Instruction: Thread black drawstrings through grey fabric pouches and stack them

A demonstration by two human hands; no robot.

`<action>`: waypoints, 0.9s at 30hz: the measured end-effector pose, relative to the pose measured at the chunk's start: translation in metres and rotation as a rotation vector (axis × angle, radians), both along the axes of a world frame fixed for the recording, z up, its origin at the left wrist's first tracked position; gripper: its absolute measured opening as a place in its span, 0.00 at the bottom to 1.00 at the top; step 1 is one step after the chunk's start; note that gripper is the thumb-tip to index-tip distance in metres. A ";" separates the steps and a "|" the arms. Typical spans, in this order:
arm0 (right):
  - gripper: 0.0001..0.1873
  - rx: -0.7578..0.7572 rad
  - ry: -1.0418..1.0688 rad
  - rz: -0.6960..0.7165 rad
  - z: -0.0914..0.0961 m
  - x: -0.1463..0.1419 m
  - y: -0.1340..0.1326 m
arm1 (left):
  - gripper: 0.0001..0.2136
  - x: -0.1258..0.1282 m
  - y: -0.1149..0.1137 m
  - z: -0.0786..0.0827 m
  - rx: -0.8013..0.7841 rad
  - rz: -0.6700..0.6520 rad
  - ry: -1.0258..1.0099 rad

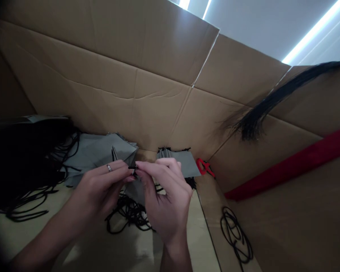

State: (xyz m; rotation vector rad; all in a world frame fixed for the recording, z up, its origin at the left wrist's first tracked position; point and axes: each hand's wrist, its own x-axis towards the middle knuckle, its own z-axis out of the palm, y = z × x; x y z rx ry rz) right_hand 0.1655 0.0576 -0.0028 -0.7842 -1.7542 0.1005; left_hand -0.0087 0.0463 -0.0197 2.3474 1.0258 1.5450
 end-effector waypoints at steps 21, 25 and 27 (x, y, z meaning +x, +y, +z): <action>0.11 -0.109 -0.066 0.107 0.001 -0.005 -0.001 | 0.12 0.018 0.004 -0.018 0.049 0.099 0.040; 0.05 -0.124 0.013 0.100 -0.002 -0.011 -0.004 | 0.11 0.020 0.004 -0.015 0.138 0.185 0.071; 0.05 -0.145 0.057 0.096 -0.006 -0.015 -0.006 | 0.11 0.022 0.005 -0.016 0.187 0.230 0.091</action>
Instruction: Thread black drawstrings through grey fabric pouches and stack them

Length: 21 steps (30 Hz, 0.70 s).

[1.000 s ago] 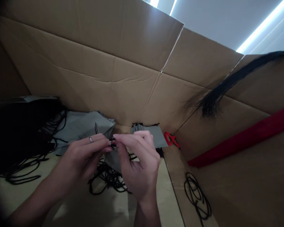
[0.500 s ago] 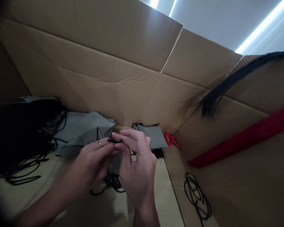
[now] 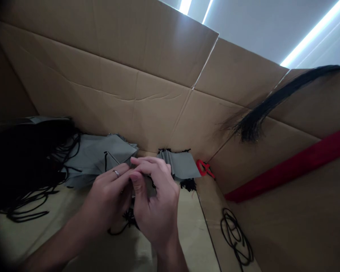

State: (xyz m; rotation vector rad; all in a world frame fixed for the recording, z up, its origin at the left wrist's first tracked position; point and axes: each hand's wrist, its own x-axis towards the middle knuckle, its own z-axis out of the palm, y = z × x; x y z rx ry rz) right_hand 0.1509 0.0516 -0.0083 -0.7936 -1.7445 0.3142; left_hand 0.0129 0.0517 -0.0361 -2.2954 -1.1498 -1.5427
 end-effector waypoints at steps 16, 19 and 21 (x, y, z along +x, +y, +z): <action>0.12 -0.052 -0.110 -0.135 -0.002 -0.006 0.005 | 0.12 0.001 0.004 -0.001 -0.168 -0.122 -0.128; 0.11 -0.090 0.007 -0.080 0.002 0.004 0.005 | 0.16 -0.006 0.006 0.002 -0.262 -0.183 -0.189; 0.13 -0.103 0.137 -0.004 0.006 0.016 0.001 | 0.16 -0.011 0.009 0.003 -0.269 -0.132 -0.210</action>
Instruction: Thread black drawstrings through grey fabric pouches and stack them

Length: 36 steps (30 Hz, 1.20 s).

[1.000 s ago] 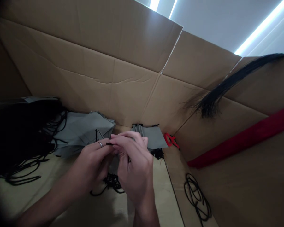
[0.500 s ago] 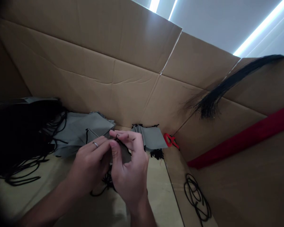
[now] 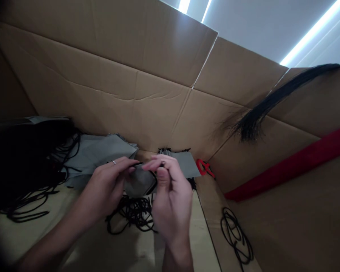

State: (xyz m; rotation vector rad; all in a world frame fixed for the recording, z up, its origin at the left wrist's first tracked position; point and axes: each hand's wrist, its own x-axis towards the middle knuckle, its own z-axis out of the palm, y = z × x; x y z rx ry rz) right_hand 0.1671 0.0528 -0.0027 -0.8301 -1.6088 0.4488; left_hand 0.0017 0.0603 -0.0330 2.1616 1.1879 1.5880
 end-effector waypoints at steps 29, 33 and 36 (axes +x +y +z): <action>0.16 0.078 -0.439 -0.053 0.006 0.011 0.004 | 0.05 -0.006 -0.006 0.009 -0.124 -0.053 -0.213; 0.17 0.078 -0.438 -0.020 0.004 0.010 0.003 | 0.04 -0.004 -0.006 0.010 -0.114 -0.069 -0.199; 0.18 0.075 -0.421 0.001 0.003 0.008 0.003 | 0.04 0.001 -0.006 0.008 -0.144 -0.054 -0.264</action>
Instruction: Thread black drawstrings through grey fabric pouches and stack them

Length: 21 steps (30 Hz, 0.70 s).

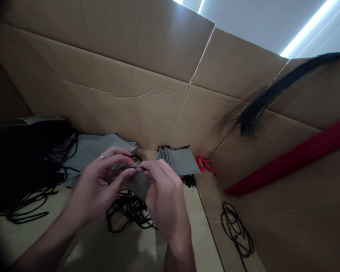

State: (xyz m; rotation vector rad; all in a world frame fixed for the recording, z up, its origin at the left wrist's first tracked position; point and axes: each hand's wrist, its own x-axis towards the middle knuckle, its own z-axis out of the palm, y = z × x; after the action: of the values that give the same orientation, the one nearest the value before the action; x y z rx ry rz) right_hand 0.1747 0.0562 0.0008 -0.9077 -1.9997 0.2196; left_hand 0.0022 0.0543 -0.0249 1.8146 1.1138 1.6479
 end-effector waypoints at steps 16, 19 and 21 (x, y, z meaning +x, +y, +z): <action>0.08 0.075 0.100 -0.133 -0.003 -0.002 -0.001 | 0.04 0.005 0.000 0.006 -0.156 -0.061 -0.195; 0.08 0.085 0.059 -0.125 0.000 0.000 -0.002 | 0.04 0.005 0.000 0.005 -0.115 -0.041 -0.182; 0.09 0.085 0.044 -0.115 0.003 0.002 -0.003 | 0.03 0.004 0.000 0.004 -0.105 -0.029 -0.175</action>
State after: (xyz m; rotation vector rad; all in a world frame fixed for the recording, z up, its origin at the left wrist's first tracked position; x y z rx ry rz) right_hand 0.1762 0.0530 0.0039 -0.9516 -1.8949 0.0885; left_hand 0.0063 0.0545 -0.0206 1.5818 1.0708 1.6630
